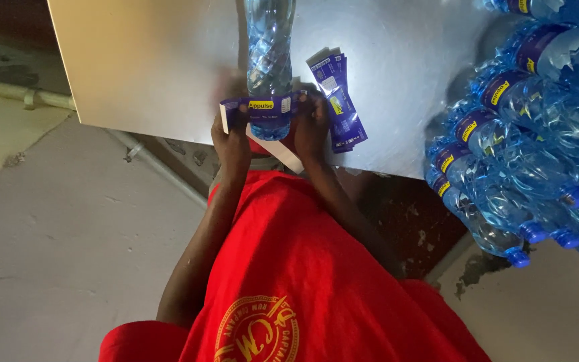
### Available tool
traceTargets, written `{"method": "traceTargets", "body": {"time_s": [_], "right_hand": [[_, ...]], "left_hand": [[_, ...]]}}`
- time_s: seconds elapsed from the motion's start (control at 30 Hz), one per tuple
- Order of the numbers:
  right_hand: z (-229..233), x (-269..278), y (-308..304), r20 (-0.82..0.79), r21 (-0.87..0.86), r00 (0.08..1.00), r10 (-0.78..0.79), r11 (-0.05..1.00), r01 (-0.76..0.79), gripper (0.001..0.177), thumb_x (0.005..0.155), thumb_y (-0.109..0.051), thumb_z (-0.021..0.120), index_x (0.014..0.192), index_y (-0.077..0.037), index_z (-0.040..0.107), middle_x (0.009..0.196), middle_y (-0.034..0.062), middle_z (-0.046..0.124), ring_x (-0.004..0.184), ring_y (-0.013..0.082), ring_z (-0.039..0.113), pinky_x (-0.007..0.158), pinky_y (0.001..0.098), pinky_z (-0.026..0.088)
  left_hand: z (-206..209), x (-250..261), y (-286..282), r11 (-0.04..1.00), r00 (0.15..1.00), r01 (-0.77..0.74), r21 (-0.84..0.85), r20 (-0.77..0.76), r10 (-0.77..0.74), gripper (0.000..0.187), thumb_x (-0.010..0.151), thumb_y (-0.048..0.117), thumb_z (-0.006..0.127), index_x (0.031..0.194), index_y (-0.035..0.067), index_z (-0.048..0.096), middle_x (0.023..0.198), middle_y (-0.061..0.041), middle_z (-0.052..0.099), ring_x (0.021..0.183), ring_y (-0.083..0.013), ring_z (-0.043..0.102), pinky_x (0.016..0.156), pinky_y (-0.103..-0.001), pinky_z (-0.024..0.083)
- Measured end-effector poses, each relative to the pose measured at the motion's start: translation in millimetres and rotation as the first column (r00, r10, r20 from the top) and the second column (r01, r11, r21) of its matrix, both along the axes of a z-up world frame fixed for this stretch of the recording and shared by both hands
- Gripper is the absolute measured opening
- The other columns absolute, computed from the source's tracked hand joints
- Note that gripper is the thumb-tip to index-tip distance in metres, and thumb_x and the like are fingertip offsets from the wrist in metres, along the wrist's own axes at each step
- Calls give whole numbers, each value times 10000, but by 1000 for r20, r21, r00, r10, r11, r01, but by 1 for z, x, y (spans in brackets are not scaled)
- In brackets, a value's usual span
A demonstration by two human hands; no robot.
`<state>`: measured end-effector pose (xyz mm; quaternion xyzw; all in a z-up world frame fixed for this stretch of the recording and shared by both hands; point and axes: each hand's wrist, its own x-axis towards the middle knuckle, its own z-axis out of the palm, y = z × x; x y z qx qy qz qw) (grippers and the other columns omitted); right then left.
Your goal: Manually applying adhesive labels to plastic water bottles at a production station.
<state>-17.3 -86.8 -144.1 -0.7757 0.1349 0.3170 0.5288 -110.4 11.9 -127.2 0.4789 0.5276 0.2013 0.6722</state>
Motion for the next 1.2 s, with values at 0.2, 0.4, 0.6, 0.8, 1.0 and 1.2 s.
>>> {"method": "traceTargets", "body": {"time_s": [0.2,0.4,0.6,0.8,1.0,1.2], "right_hand": [[-36,-32,13,98,-23,993,70,997,-68,382,1157,-438,524,1232,-84,648,1070,226,620,1100,378,672,981,532,499],[-8,-27,43,73,83,993,90,992,-96,350,1207,-424,414,1238,-141,617,1052,135,619,1106,311,659,1018,515,460],[1,7,43,-35,419,963,269,878,-230,540,1121,-715,497,1221,-192,588,1034,14,559,1008,179,592,888,435,459],[36,40,27,-253,713,851,461,683,-158,643,942,-511,895,1304,-151,504,1021,-6,591,861,106,611,710,282,500],[-32,23,17,-205,616,846,492,736,-279,776,960,-706,822,1352,-120,498,1018,75,580,903,165,644,743,345,559],[-29,11,25,-163,433,861,482,819,-376,782,1043,-804,650,1468,-166,494,1239,236,665,1156,371,720,878,526,575]], "left_hand": [[-53,-5,-10,983,982,-185,-6,18,186,102,1128,250,682,1177,183,742,1053,19,685,1022,-116,633,1000,-389,512],[-71,-9,3,930,954,-299,-216,-90,286,198,1117,319,651,1217,180,749,1015,-22,741,881,-137,701,816,-353,522],[-94,-22,10,823,936,-300,-482,19,352,426,1097,449,701,1352,109,733,1143,-149,816,961,-268,834,880,-452,652],[-123,-46,22,673,931,-292,-680,-41,363,392,1134,374,639,1340,53,732,1161,-189,807,1021,-336,836,952,-509,621],[-138,-66,15,704,952,-262,-660,-57,301,395,1137,343,609,1341,31,740,1154,-237,796,1062,-397,803,985,-559,578],[-62,-35,27,920,942,161,-358,-222,-251,400,1156,330,519,1362,42,707,1214,-274,780,1214,-479,717,1068,-615,516]]}}
